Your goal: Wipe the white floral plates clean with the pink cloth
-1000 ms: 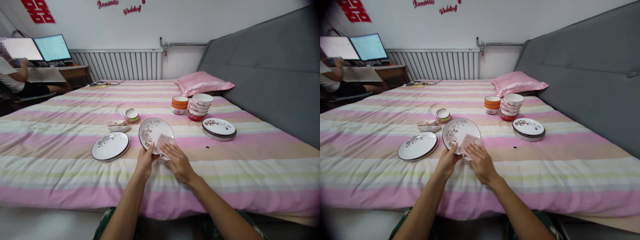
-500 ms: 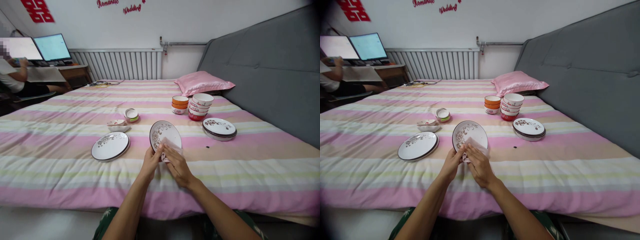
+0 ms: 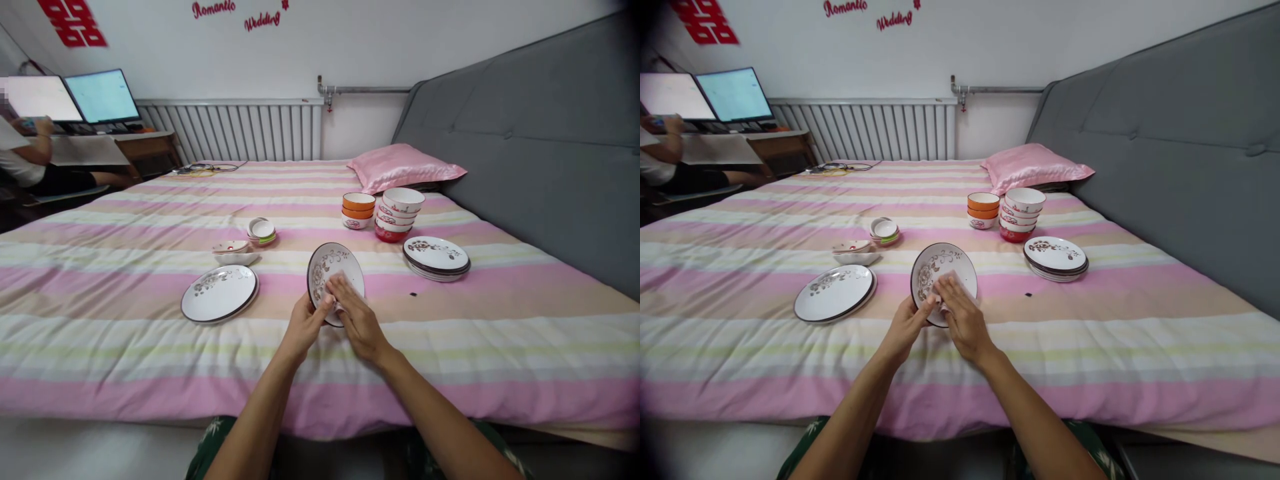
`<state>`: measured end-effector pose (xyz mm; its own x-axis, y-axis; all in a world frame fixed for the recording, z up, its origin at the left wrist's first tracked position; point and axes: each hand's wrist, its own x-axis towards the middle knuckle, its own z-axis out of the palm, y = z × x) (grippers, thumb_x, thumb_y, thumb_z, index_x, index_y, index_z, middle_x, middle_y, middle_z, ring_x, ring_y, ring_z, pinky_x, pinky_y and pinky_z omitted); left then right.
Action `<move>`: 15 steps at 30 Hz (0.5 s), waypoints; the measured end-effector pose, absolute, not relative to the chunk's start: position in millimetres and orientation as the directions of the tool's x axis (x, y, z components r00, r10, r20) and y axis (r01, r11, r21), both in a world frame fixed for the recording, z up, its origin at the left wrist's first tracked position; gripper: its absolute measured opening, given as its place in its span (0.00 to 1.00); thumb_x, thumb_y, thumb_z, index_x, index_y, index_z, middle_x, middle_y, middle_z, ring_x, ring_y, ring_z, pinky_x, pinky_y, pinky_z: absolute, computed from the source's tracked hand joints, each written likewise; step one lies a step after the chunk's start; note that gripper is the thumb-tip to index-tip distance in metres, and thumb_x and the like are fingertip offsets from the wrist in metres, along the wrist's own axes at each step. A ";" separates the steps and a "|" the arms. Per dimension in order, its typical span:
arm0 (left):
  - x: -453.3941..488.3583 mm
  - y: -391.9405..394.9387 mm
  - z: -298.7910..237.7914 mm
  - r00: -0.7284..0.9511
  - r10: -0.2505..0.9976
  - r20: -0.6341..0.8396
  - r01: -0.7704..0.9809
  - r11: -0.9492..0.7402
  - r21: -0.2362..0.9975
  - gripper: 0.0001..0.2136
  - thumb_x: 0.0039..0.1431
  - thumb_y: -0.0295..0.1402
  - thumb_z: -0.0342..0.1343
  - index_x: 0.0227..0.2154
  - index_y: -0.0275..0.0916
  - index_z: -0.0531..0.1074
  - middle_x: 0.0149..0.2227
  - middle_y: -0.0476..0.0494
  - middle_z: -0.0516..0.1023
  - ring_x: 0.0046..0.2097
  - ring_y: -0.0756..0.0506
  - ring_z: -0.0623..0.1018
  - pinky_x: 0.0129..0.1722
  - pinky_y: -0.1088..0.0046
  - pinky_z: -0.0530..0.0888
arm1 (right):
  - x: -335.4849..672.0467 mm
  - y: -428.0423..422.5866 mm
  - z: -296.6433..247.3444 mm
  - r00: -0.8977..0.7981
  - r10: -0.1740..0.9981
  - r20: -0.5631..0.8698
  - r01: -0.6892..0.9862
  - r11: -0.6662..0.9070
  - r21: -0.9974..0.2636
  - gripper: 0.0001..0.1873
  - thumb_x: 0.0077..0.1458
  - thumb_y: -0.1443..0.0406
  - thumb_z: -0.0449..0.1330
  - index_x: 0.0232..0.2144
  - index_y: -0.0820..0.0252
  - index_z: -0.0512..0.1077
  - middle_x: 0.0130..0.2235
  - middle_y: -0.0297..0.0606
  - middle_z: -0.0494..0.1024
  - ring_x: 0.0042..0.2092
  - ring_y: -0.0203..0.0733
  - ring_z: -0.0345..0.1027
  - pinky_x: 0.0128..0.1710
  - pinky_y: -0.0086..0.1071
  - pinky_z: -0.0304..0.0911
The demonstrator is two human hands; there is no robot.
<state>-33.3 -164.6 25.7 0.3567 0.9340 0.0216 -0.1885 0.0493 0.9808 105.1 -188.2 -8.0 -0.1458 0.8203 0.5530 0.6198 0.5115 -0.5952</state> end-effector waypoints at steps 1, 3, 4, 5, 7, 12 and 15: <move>-33.1 -164.9 25.7 0.352 0.936 0.027 -0.184 0.041 0.982 0.21 0.51 0.43 0.58 0.45 0.36 0.71 0.46 0.38 0.76 0.42 0.43 0.76 0.36 0.72 0.73 | 106.2 -187.2 -8.3 -0.131 0.825 0.549 0.631 0.497 -0.596 0.27 0.61 0.68 0.44 0.62 0.53 0.51 0.64 0.31 0.51 0.65 0.41 0.38 0.63 0.45 0.44; -32.7 -165.4 26.0 0.328 0.944 0.036 -0.170 0.022 0.985 0.21 0.51 0.43 0.58 0.44 0.35 0.72 0.44 0.38 0.77 0.43 0.42 0.76 0.35 0.73 0.73 | 108.9 -184.1 -9.9 -0.097 0.832 0.546 0.656 0.466 -0.594 0.27 0.61 0.68 0.44 0.62 0.53 0.50 0.64 0.32 0.50 0.65 0.41 0.38 0.63 0.46 0.45; -32.5 -165.5 26.2 0.313 0.949 0.042 -0.163 0.010 0.987 0.20 0.50 0.43 0.59 0.43 0.35 0.72 0.44 0.38 0.77 0.42 0.43 0.76 0.35 0.74 0.73 | 110.6 -182.2 -11.0 -0.077 0.834 0.546 0.672 0.448 -0.590 0.27 0.61 0.68 0.43 0.62 0.53 0.49 0.64 0.32 0.51 0.65 0.40 0.38 0.63 0.45 0.45; -32.3 -165.6 26.4 0.300 0.953 0.050 -0.158 -0.002 0.987 0.20 0.50 0.43 0.59 0.43 0.35 0.72 0.43 0.39 0.77 0.41 0.43 0.76 0.34 0.74 0.72 | 112.5 -180.0 -12.4 -0.057 0.836 0.547 0.691 0.428 -0.582 0.27 0.60 0.68 0.43 0.62 0.54 0.49 0.64 0.33 0.51 0.65 0.40 0.38 0.63 0.45 0.45; -31.8 -165.5 26.5 0.286 0.956 0.060 -0.161 -0.014 0.987 0.20 0.51 0.43 0.58 0.42 0.34 0.72 0.41 0.39 0.78 0.39 0.44 0.76 0.33 0.74 0.72 | 116.3 -175.5 -15.3 -0.018 0.834 0.551 0.739 0.383 -0.555 0.28 0.59 0.70 0.43 0.62 0.56 0.50 0.64 0.35 0.52 0.66 0.40 0.38 0.63 0.45 0.44; -31.9 -163.4 25.9 0.234 0.972 -0.003 -0.197 0.050 0.979 0.22 0.49 0.45 0.59 0.41 0.32 0.71 0.38 0.39 0.78 0.35 0.45 0.76 0.32 0.72 0.73 | 123.4 -166.9 -22.6 0.099 0.832 0.545 0.796 0.262 -0.545 0.28 0.58 0.71 0.43 0.61 0.62 0.53 0.63 0.40 0.53 0.66 0.41 0.37 0.63 0.47 0.41; -35.0 -160.9 26.4 0.190 0.981 -0.043 -0.219 0.085 0.972 0.23 0.48 0.46 0.59 0.41 0.31 0.71 0.38 0.37 0.78 0.37 0.44 0.76 0.33 0.70 0.74 | 127.6 -163.6 -25.9 0.243 0.825 0.509 0.709 0.207 -0.674 0.26 0.59 0.67 0.44 0.60 0.63 0.55 0.63 0.42 0.54 0.65 0.43 0.42 0.62 0.47 0.44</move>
